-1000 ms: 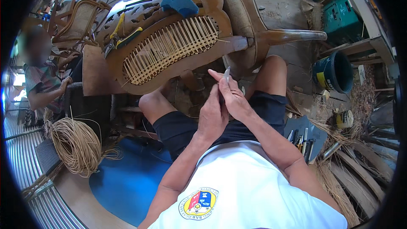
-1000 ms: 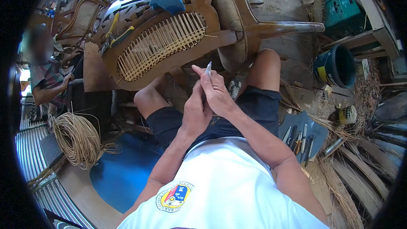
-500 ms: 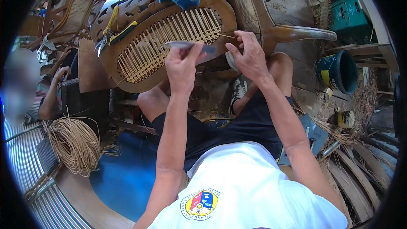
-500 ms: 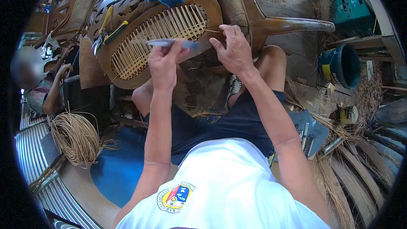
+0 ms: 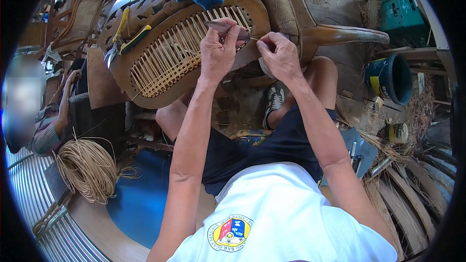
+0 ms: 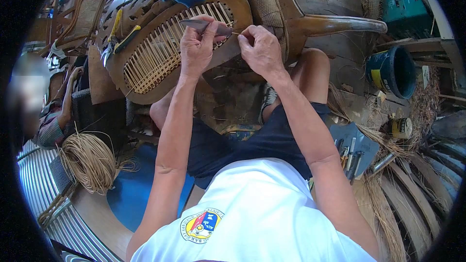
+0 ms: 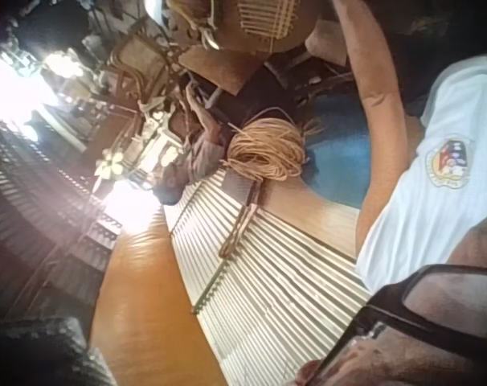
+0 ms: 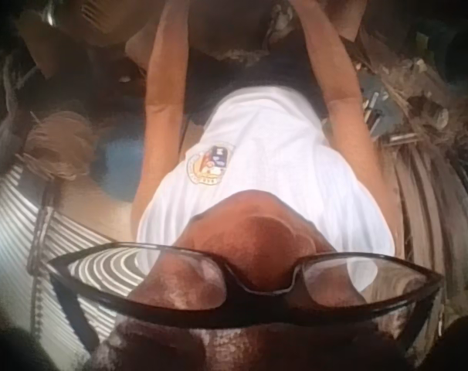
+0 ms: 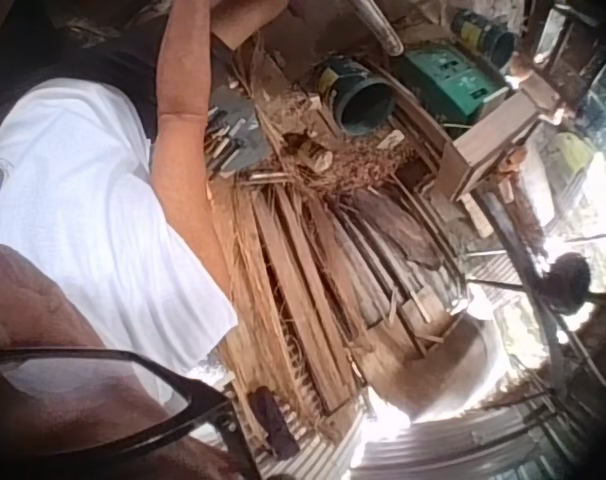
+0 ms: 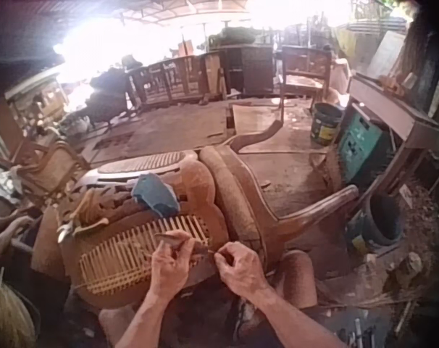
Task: Replacing or repairing the woven cane seat on a wooden chair.
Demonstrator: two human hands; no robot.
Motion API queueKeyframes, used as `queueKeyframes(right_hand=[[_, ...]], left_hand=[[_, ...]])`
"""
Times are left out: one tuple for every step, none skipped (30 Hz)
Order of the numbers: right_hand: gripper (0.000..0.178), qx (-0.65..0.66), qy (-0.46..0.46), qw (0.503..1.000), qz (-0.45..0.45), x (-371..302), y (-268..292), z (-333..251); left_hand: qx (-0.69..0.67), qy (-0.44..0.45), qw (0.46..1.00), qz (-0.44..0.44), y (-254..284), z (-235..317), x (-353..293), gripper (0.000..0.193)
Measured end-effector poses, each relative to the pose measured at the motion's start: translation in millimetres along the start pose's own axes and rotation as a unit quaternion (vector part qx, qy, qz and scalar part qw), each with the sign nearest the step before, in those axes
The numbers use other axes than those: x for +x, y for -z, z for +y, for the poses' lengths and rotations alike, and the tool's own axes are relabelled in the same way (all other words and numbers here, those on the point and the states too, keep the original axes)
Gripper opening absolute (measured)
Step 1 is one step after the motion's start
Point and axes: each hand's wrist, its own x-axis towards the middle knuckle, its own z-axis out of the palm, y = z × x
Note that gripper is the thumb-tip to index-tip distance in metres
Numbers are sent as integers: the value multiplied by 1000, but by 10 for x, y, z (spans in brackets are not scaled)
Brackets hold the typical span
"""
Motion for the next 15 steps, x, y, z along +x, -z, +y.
queueKeyframes(right_hand=[[15, 0, -1, 1000, 0, 3, -8, 11], [15, 6, 6, 1000, 5, 3, -21, 30], [16, 12, 14, 1000, 11, 12, -10, 32], [16, 11, 14, 1000, 12, 18, 7, 36], [15, -2, 19, 1000, 6, 22, 30, 38], [14, -14, 23, 1000, -2, 23, 39, 28], [14, -14, 23, 1000, -3, 41, 60, 17], [14, -22, 24, 999, -41, 74, 95, 3], [13, -30, 26, 996, -78, 107, 120, -18], [13, -29, 27, 996, -79, 122, 143, -31], [11, -11, 33, 993, -112, 135, 166, -47], [10, 4, 36, 989, -141, 143, 214, -48], [10, 1, 37, 990, -137, 160, 204, -5], [9, 40, 102, 985, -132, 182, 150, 63], [10, 80, 167, 974, -129, 180, 94, 78]], left_hand=[[0, 1, 1000, 0, -1, -1, -4, 12], [-7, -3, 1000, 6, -3, -4, -13, 12], [-13, -8, 1000, 11, -16, 3, -9, 12], [-14, -9, 1000, 10, -21, 10, -7, 12], [25, -18, 1000, -5, -24, 18, -6, 12], [65, -26, 997, -19, -8, 17, -17, 12], [65, -25, 997, -18, -2, 13, -23, 12], [109, -54, 992, -18, -3, 11, -26, 11], [153, -84, 984, -18, 6, 0, -23, 9], [154, -85, 984, -17, 14, -19, -40, 9], [172, -112, 979, -7, 20, -36, -70, 9], [187, -140, 972, 0, -22, -23, -86, 9], [216, -167, 962, -1, -54, -3, -100, 9], [212, -171, 962, -2, -89, 18, -68, 9], [224, -179, 958, 4, -102, 13, -49, 10]])
